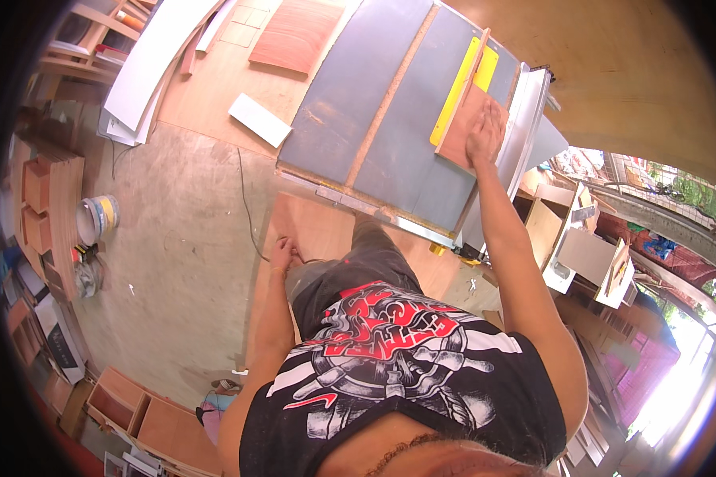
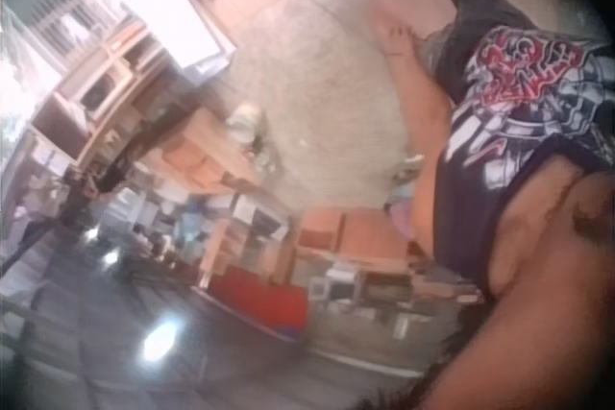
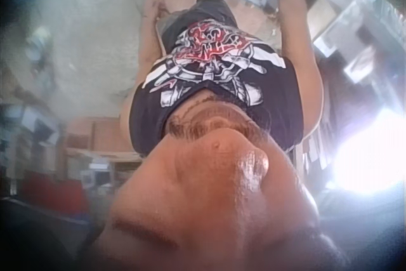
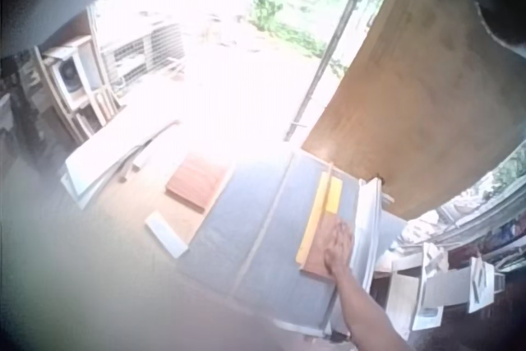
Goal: The person uses a table saw to cut several pieces of wood, including reddish-brown and white panels. They guide each piece through the saw blade, then set the cut pieces aside. Other people are present in the workshop but do not assist with the cutting.
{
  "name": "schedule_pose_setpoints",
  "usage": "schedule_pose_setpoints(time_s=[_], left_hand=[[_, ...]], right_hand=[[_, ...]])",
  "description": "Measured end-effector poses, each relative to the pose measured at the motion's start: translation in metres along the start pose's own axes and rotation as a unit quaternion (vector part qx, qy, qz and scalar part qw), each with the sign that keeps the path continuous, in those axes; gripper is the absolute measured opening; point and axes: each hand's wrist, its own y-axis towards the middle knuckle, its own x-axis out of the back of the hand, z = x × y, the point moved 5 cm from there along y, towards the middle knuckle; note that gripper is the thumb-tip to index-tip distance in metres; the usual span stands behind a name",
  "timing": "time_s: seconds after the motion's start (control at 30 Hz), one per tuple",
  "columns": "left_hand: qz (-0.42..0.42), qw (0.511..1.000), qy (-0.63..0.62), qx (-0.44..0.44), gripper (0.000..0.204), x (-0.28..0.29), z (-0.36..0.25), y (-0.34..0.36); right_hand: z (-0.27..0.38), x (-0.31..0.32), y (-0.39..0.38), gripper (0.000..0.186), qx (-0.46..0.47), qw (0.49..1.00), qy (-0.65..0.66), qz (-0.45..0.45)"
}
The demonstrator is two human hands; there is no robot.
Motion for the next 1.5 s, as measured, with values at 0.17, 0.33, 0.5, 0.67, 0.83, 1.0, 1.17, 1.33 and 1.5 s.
schedule_pose_setpoints(time_s=[0.17,0.33,0.5,0.67,0.83,1.0,1.17,1.33,1.5], left_hand=[[-0.003,1.0,0.008,0.014,0.029,0.002,0.015,0.007],[-0.012,0.999,0.022,0.023,0.03,-0.008,0.024,0.013],[-0.017,1.0,0.023,0.005,0.03,-0.015,0.034,0.003],[-0.066,0.997,0.02,-0.046,0.029,0.01,0.076,-0.015],[-0.118,0.989,-0.086,0.015,0.024,0.016,0.028,-0.026],[-0.113,0.99,-0.079,0.011,0.028,0.035,0.032,-0.031],[-0.109,0.983,-0.147,0.024,0.019,0.041,0.08,-0.027],[-0.13,0.977,-0.153,0.071,0.021,0.043,0.116,-0.03],[-0.121,0.977,-0.163,0.057,0.022,0.052,0.131,-0.027]], right_hand=[[-0.002,-0.005,0.016,0.048,0.009,1.0,0.004,-0.001],[-0.005,-0.006,0.033,0.048,0.01,1.0,0.01,-0.019],[-0.064,-0.014,0.053,0.049,0.035,0.984,-0.149,0.096],[-0.041,-0.002,0.066,0.059,0.073,0.976,-0.2,-0.049],[-0.035,0.003,0.07,0.057,0.048,0.99,-0.129,-0.029],[-0.035,0.007,0.056,0.049,0.059,0.997,0.042,-0.024],[-0.017,0.0,0.019,0.05,0.077,0.997,0.017,-0.024],[-0.01,0.002,0.007,0.049,0.034,0.999,-0.022,-0.006],[-0.005,0.008,0.008,0.048,0.024,0.999,0.013,-0.027]])
